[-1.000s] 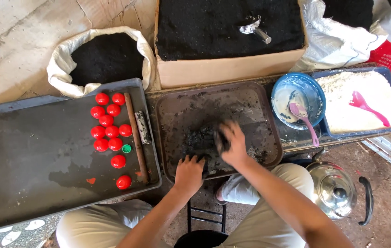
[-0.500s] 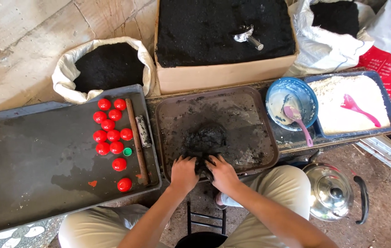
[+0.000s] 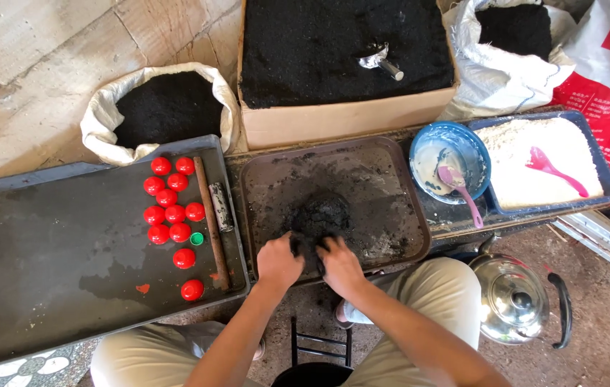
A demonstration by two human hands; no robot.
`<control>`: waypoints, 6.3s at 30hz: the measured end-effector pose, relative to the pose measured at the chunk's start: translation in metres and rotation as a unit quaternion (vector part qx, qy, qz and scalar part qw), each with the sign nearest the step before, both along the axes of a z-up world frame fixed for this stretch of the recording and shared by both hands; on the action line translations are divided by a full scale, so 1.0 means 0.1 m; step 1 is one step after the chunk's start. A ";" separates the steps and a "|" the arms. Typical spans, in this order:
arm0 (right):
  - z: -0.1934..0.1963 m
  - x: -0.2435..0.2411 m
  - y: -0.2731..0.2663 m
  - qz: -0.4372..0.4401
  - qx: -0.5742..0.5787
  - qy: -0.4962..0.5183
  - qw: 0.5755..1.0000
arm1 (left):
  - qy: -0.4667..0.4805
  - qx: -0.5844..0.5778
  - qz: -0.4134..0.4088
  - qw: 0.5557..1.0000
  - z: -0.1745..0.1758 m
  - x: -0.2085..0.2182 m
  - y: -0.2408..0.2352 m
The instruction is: The person kneads a dark, sticky dough on a tray, using a cylindrical mold to shape portions of the material. They repeatedly press, fold, and roll the dough by hand, occasionally adding more material from a nearby container.
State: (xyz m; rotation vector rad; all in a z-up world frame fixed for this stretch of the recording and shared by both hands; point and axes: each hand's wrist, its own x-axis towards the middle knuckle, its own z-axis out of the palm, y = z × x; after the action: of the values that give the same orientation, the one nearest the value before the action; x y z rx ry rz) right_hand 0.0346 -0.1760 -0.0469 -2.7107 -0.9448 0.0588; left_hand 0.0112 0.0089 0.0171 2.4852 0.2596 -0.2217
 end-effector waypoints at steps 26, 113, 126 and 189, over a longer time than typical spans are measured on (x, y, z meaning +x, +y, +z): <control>0.74 0.91 -0.14 0.105 -0.144 0.155 0.972 | 0.068 0.158 -0.300 0.938 0.20 0.68 -0.10; -0.51 1.70 0.19 -0.010 0.363 -0.108 0.925 | -0.341 0.194 -0.195 0.899 -1.77 1.17 -0.01; -0.30 1.70 0.19 -0.040 0.471 -0.086 0.877 | -0.370 0.078 0.014 0.926 -1.24 1.34 -0.13; -0.40 1.44 0.13 -0.051 0.324 -0.112 0.938 | 0.039 0.208 -0.248 0.945 -1.17 1.00 0.17</control>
State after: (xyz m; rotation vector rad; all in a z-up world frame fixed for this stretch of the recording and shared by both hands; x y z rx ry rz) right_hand 0.1789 -0.1628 -0.0867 -2.1629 -0.7087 -0.5032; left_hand 0.1107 0.0254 -0.1000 2.9305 -0.3315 -0.5192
